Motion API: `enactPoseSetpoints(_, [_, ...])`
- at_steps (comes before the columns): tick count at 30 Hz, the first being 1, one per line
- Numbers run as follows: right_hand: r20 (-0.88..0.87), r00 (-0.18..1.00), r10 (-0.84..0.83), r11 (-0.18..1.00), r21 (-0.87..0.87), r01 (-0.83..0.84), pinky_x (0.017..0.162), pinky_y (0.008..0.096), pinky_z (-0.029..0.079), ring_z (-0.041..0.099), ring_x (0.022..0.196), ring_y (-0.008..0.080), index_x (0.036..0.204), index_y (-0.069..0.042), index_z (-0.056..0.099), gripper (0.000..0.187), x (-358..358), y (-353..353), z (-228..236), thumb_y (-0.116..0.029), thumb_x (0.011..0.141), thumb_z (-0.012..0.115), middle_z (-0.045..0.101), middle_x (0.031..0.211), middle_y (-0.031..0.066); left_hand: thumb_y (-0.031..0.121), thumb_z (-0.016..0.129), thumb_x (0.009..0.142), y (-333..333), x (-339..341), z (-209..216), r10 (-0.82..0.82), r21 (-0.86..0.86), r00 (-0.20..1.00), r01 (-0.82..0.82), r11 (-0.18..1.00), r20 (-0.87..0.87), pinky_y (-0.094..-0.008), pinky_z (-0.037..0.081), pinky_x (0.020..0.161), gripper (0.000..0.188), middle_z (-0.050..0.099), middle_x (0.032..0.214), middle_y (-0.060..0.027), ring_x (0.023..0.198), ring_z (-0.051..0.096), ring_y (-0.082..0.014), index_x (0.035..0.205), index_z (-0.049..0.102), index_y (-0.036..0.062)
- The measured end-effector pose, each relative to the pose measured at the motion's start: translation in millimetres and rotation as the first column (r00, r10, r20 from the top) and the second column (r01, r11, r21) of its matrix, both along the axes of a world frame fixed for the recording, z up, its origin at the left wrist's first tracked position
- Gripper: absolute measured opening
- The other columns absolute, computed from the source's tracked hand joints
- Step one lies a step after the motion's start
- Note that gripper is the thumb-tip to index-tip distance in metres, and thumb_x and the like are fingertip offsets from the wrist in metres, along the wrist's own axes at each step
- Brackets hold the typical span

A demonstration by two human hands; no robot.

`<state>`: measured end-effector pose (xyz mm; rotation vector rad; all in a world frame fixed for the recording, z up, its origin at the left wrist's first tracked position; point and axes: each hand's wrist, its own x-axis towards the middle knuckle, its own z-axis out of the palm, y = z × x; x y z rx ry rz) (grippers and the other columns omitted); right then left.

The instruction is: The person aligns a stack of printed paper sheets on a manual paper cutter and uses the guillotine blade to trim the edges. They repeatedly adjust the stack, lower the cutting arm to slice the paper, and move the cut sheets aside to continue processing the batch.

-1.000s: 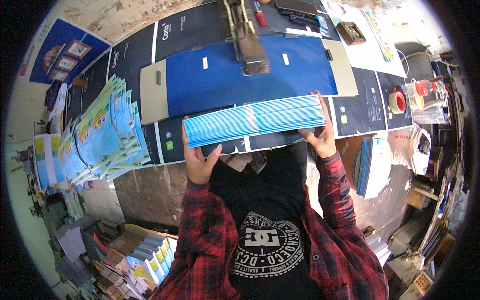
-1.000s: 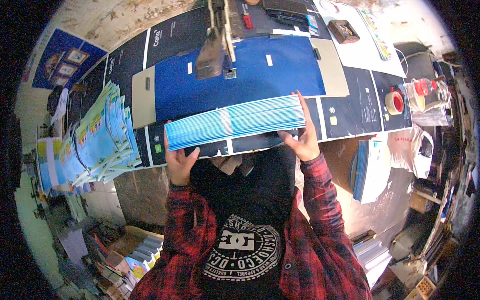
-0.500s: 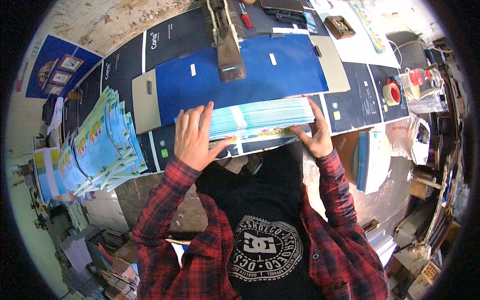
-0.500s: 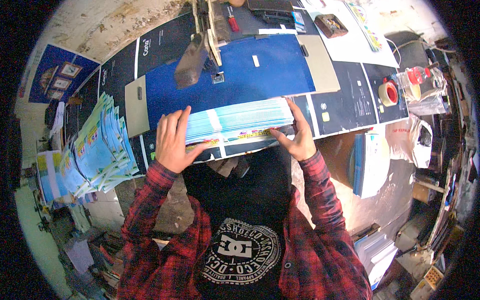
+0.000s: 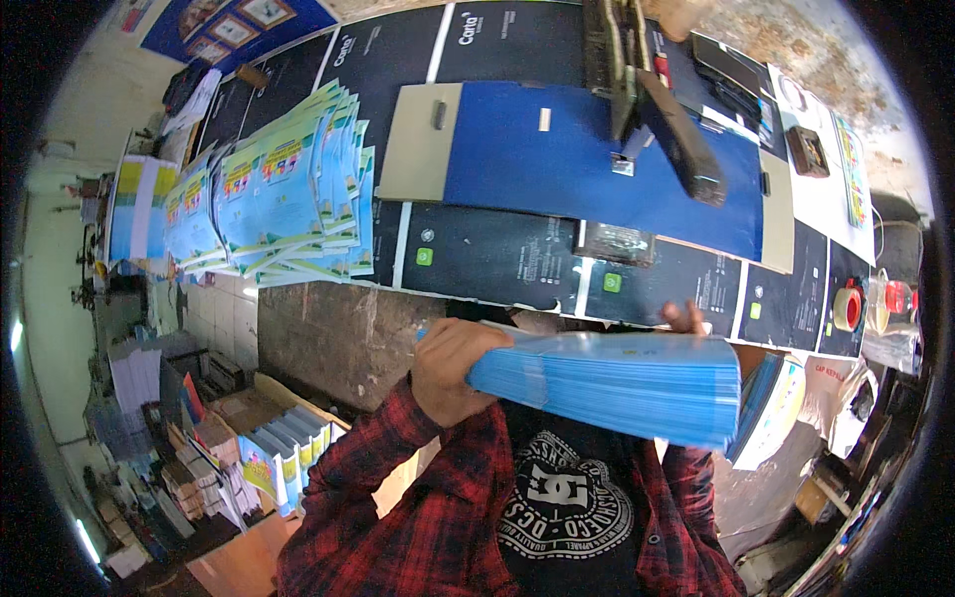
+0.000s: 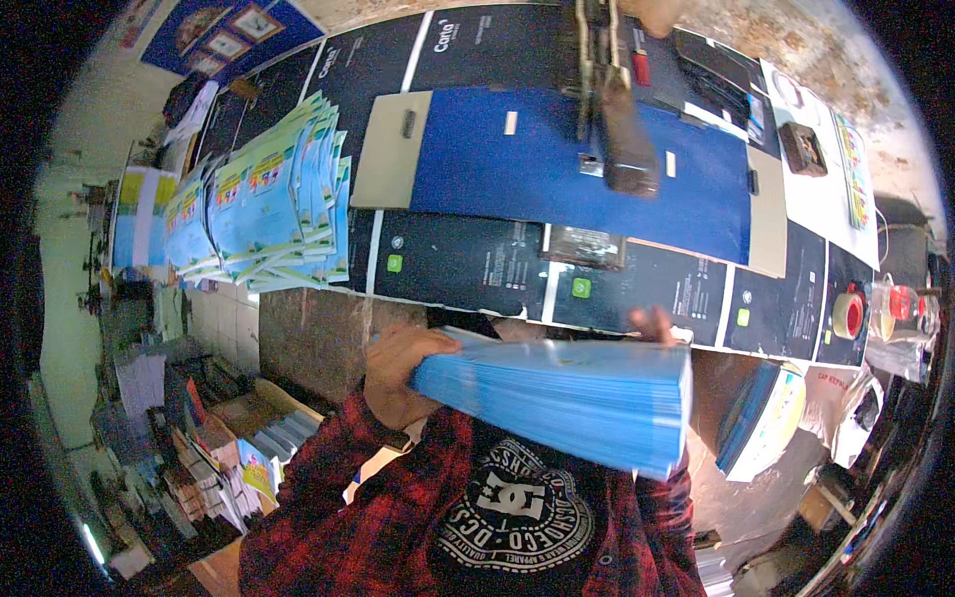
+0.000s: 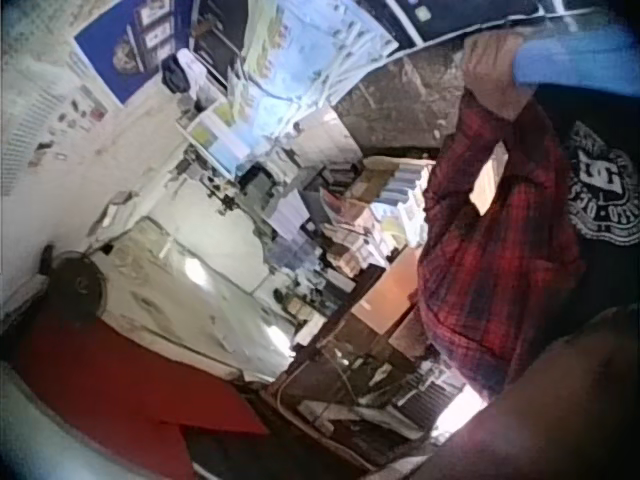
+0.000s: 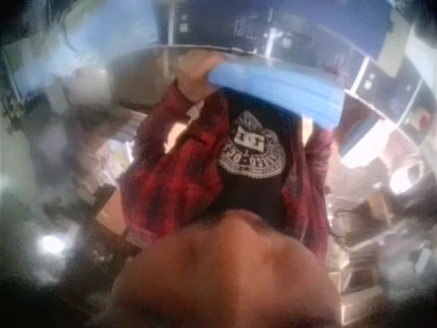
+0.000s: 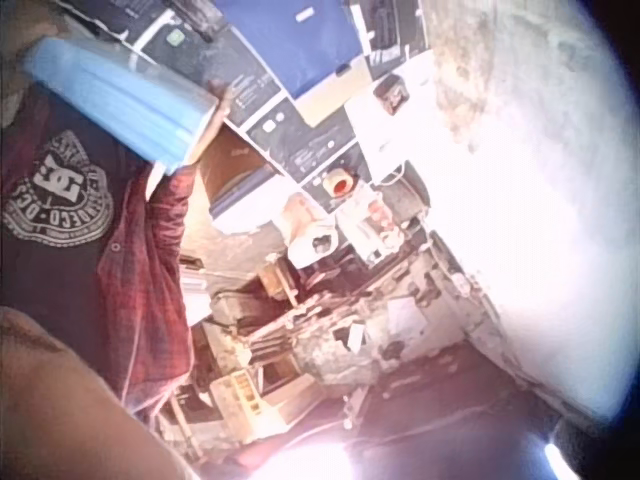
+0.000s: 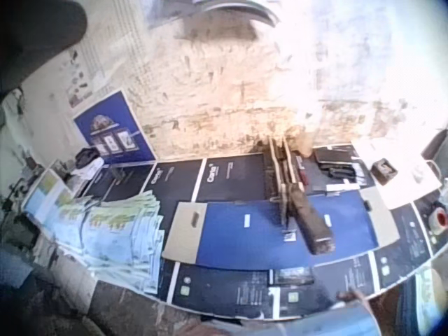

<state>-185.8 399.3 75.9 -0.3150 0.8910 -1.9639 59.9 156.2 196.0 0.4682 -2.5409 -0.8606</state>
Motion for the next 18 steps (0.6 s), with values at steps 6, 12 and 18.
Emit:
enactPoseSetpoints(6, [-0.943, 0.146, 0.298, 0.949, 0.309, 0.062, 0.092, 0.0383, 0.050, 0.063, 0.104, 0.0270, 0.119, 0.004, 0.059, 0.038, 4.7, -77.4, 79.1, -0.001, 0.083, 0.070, 0.064, 0.116, 0.0148, 0.021, 0.087, 0.061, -35.7, -0.5, -10.0, 0.257, 0.320, 0.965, -0.226, 0.920, -0.059, -0.0375, 0.051, 0.082, 0.049, 0.069, 0.097, -0.0111, 0.092, 0.067, -0.0279, 0.098, 0.059, 0.0056])
enactPoseSetpoints(12, [-0.988, -0.071, 0.137, 0.989, 0.140, -0.046, 0.094, 0.0428, 0.047, 0.061, 0.107, 0.0348, 0.120, 0.000, 0.060, 0.051, 13.4, -169.9, 156.3, -0.023, 0.077, 0.075, 0.064, 0.116, 0.0182, 0.027, 0.074, 0.084, -93.7, 18.6, -69.6, 0.146, 0.564, 0.945, 0.047, 0.824, -0.293, -0.0360, 0.052, 0.088, 0.051, 0.064, 0.113, -0.0147, 0.101, 0.063, -0.0210, 0.123, 0.053, 0.0007])
enactPoseSetpoints(18, [-0.952, 0.219, 0.215, 0.955, 0.158, -0.250, 0.105, 0.0420, 0.041, 0.052, 0.126, 0.0371, 0.136, 0.001, 0.049, 0.071, 25.0, -197.1, 108.1, -0.016, 0.072, 0.075, 0.054, 0.136, 0.0218, 0.041, 0.057, 0.095, -49.1, -20.5, -25.7, 0.366, 0.599, 0.730, 0.074, 0.797, -0.578, -0.0441, 0.032, 0.114, 0.065, 0.046, 0.141, -0.0244, 0.130, 0.047, -0.0331, 0.142, 0.037, 0.0019])
